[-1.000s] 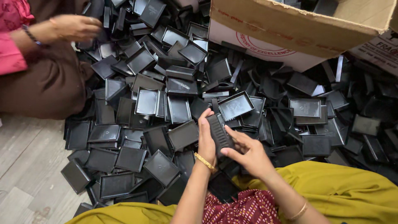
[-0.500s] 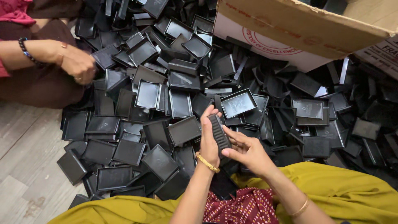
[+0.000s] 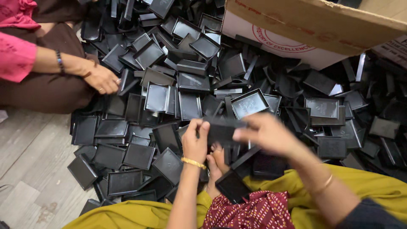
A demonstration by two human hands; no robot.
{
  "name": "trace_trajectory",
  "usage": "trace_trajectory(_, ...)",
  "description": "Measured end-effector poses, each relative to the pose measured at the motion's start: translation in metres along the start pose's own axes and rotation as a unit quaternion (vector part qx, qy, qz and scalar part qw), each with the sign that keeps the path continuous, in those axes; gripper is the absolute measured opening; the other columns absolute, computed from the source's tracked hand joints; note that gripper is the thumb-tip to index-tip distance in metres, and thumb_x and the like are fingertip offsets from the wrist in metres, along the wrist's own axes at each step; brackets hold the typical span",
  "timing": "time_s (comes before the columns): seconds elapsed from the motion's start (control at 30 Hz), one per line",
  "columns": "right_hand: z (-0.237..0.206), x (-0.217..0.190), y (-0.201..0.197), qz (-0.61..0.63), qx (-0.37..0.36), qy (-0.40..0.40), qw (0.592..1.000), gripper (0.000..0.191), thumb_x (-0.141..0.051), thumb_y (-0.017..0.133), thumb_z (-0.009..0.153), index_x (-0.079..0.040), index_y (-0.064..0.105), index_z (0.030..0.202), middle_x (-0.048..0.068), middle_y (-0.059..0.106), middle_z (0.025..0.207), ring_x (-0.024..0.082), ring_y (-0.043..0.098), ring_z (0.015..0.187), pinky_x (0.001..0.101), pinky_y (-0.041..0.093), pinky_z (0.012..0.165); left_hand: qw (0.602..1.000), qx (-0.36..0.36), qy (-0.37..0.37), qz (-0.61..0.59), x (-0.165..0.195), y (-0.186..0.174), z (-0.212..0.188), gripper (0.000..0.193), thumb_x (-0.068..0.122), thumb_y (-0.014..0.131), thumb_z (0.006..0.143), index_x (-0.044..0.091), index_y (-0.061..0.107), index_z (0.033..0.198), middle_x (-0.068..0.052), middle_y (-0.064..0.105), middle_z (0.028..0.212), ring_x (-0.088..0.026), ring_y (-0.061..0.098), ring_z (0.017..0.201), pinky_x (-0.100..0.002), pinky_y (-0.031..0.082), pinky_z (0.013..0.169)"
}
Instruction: The person sits on the floor among a large pile of black plastic box parts, picks up bases and lids one at a time, snaps each lid onto its base by hand, and places the closed boxes into a cardboard box. Other workers nearby handle the same parts.
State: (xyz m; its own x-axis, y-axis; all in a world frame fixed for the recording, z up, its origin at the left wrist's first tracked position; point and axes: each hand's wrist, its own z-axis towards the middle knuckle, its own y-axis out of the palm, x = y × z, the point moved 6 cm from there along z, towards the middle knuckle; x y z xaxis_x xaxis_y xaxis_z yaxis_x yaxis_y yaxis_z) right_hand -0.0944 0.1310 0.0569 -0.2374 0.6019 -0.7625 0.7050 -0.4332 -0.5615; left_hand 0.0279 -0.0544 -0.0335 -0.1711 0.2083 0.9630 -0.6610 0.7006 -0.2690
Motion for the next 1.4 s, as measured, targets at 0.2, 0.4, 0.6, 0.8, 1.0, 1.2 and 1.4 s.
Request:
trace_trajectory(0.2,0.058,0.007,-0.11,0.275,0.163,-0.2,0.926,0.048,-0.016,0.072,0.097,-0.002,0.057,0.14,0.008,0.069,0.133,0.016,0.069,0.121,0.036,0.055,0.108,0.922,-0.026,0.12,0.368,-0.01,-0.001,0.042,0.044,0.028,0.083,0.065,0.013,0.072,0.105,-0.012,0.062,0.12,-0.037,0.055,0.114,-0.05,0.043,0.09)
trace_trajectory(0.4,0.077,0.013,-0.002,-0.42,-0.036,-0.252,0.871,0.103,-0.017,0.086,0.069,-0.009,0.032,0.157,0.022,0.038,0.158,0.043,0.036,0.144,0.0635,0.034,0.106,0.968,-0.071,-0.032,0.239,-0.033,-0.014,0.057,0.026,0.029,0.072,0.1,0.014,0.07,0.12,-0.006,0.074,0.116,-0.028,0.07,0.11,-0.039,0.055,0.096)
trace_trajectory(0.6,0.037,0.007,-0.045,-0.168,0.137,-0.199,0.956,0.083,-0.018,0.085,0.076,-0.016,0.045,0.15,0.017,0.051,0.136,0.031,0.055,0.124,0.0432,0.049,0.106,0.897,-0.117,-0.111,-0.411,-0.003,-0.016,0.021,0.066,0.003,0.063,0.075,0.013,0.062,0.141,-0.007,0.067,0.121,-0.02,0.064,0.107,-0.033,0.054,0.093)
trace_trajectory(0.8,-0.014,0.01,0.021,0.107,0.203,-0.136,0.964,0.044,-0.017,0.091,0.078,-0.007,0.054,0.1,0.011,0.064,0.131,0.021,0.061,0.121,0.0341,0.051,0.099,0.703,-0.057,-0.25,-0.663,0.004,0.055,-0.013,0.046,0.044,0.051,0.097,0.022,0.046,0.137,-0.004,0.066,0.116,-0.02,0.066,0.107,-0.038,0.058,0.093)
trace_trajectory(1.0,-0.021,0.02,0.059,0.247,0.15,-0.015,0.957,0.072,-0.022,0.087,0.073,-0.016,0.055,0.137,0.008,0.061,0.126,0.017,0.064,0.114,0.0313,0.054,0.096,0.821,-0.055,-0.163,-0.545,0.012,0.072,-0.009,0.057,0.051,0.038,0.11,0.011,0.054,0.147,-0.01,0.062,0.12,-0.022,0.06,0.104,-0.037,0.052,0.091)
trace_trajectory(1.2,-0.031,0.001,0.048,0.102,0.226,-0.057,0.967,0.067,-0.024,0.086,0.079,-0.014,0.061,0.141,0.006,0.061,0.118,0.017,0.068,0.111,0.0333,0.058,0.095,0.882,-0.006,-0.177,-0.436,0.022,0.069,-0.018,0.059,0.052,0.034,0.105,0.016,0.051,0.148,-0.007,0.062,0.125,-0.017,0.062,0.107,-0.033,0.053,0.094)
trace_trajectory(1.4,-0.029,0.013,0.058,0.171,0.155,-0.054,0.971,0.064,-0.026,0.084,0.081,-0.017,0.063,0.142,0.004,0.063,0.116,0.014,0.068,0.103,0.0337,0.058,0.09,0.83,-0.051,-0.212,-0.513,0.009,0.073,-0.019,0.056,0.053,0.033,0.104,0.019,0.05,0.146,-0.009,0.06,0.128,-0.02,0.06,0.111,-0.034,0.052,0.096)
